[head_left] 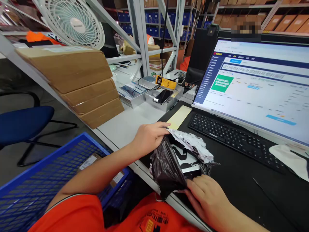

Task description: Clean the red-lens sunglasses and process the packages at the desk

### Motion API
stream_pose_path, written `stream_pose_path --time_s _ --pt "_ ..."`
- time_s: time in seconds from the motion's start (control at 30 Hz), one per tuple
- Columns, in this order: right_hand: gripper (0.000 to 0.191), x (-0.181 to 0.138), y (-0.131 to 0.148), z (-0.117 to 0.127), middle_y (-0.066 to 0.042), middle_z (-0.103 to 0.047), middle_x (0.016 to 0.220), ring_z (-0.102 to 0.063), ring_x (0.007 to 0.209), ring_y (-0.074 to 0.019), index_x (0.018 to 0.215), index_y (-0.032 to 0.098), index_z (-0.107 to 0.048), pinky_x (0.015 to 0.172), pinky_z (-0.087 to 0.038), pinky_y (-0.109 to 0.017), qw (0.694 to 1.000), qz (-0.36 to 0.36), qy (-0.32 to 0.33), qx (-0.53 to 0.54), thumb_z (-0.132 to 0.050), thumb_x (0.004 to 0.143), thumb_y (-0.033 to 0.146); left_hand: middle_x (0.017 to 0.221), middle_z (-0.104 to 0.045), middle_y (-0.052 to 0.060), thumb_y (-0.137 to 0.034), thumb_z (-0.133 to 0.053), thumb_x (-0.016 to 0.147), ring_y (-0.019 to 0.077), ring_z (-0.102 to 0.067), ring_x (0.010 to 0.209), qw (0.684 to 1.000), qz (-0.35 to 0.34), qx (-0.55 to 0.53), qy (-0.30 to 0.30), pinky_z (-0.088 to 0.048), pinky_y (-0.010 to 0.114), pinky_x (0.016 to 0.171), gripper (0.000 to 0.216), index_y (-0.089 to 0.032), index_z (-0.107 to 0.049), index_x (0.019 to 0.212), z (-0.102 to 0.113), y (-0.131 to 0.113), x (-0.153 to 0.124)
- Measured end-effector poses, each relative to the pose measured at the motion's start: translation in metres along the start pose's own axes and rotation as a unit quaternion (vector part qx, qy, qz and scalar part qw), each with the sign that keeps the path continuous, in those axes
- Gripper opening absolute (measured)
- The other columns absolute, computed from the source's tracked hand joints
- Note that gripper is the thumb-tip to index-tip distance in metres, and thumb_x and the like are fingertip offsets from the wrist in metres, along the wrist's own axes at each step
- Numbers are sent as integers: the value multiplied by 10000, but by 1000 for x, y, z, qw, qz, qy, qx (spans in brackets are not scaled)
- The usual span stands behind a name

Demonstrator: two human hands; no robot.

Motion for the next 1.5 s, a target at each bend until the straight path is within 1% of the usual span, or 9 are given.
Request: stream_pose_path --time_s 0.17,0.27,0.4,0.63,0.8,1.0,1.23,1.37,1.5 --pt "166 38 -3 21 -80 -638 1011 -621 811 -153 887 189 -652 727 -554 -273 977 -26 173 119 -500 906 123 1443 -598 66 -144 -563 929 263 -471 1415 980 -179 83 4 -309 558 1237 221 -237 -741 1021 26 -64 -10" --pt "252 60 -19 17 -82 -648 1000 -635 820 -161 983 176 -670 775 -560 -292 980 9 183 73 -510 845 38 1232 -716 83 -351 -549 991 209 -625 1193 945 -301 78 104 -309 432 1256 230 -199 -714 1044 20 -90 -22" --pt "502 81 -43 -1 -114 -668 1126 -656 980 -231 1268 178 -600 860 -541 -372 981 14 196 1 -620 775 83 825 -714 80 -674 -585 886 237 -658 817 938 -272 114 182 -442 474 1131 523 -161 -684 870 4 -76 -35" --pt "754 120 -24 -28 -145 -652 1187 -656 968 -297 1377 173 -497 790 -511 -387 948 59 313 3 -733 674 309 512 -472 -22 -760 -413 912 152 -465 528 934 -349 80 -6 -527 304 840 664 -224 -502 531 3 -61 -71" --pt "788 134 -21 -40 -162 -648 1211 -666 992 -308 1420 169 -486 797 -502 -366 927 89 360 -48 -747 677 207 477 -418 -13 -734 -183 972 158 -379 479 935 -331 72 -105 -484 302 718 748 -232 -441 482 3 -54 -79" --pt "801 100 -48 -26 -97 -684 1264 -717 964 -272 1573 403 -277 739 -499 -338 920 -9 392 17 -540 849 185 528 -486 -14 -694 -162 1000 151 -430 531 940 -322 108 -28 -445 308 876 735 -219 -497 551 7 -34 -80" --pt "553 61 -68 -34 -129 -731 1155 -717 975 -351 1379 295 -546 710 -512 -412 881 -171 441 16 -534 826 292 582 -521 -24 -739 -380 946 152 -534 626 951 -301 70 20 -406 341 1001 634 -216 -513 613 -1 -29 -95" --pt "519 65 -70 -33 -145 -728 1108 -708 951 -365 1324 258 -583 725 -516 -433 873 -173 455 15 -592 835 434 775 -651 19 -472 -562 982 178 -650 954 977 -194 87 12 -322 364 1145 372 -187 -578 743 -2 -40 -110" --pt "782 85 -46 -30 -176 -618 1332 -666 1085 -354 1552 257 -320 853 -521 -446 920 -68 383 46 -608 854 459 1098 -688 94 -195 -632 935 216 -584 1178 986 -102 107 -76 -409 416 1134 139 -168 -648 1070 3 -55 -124"
Point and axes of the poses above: each hand's wrist, its own x-axis towards the middle knuckle, its own z-axis out of the back of the hand, y = z × x, the point moved 5 cm from there along x, towards the middle knuckle
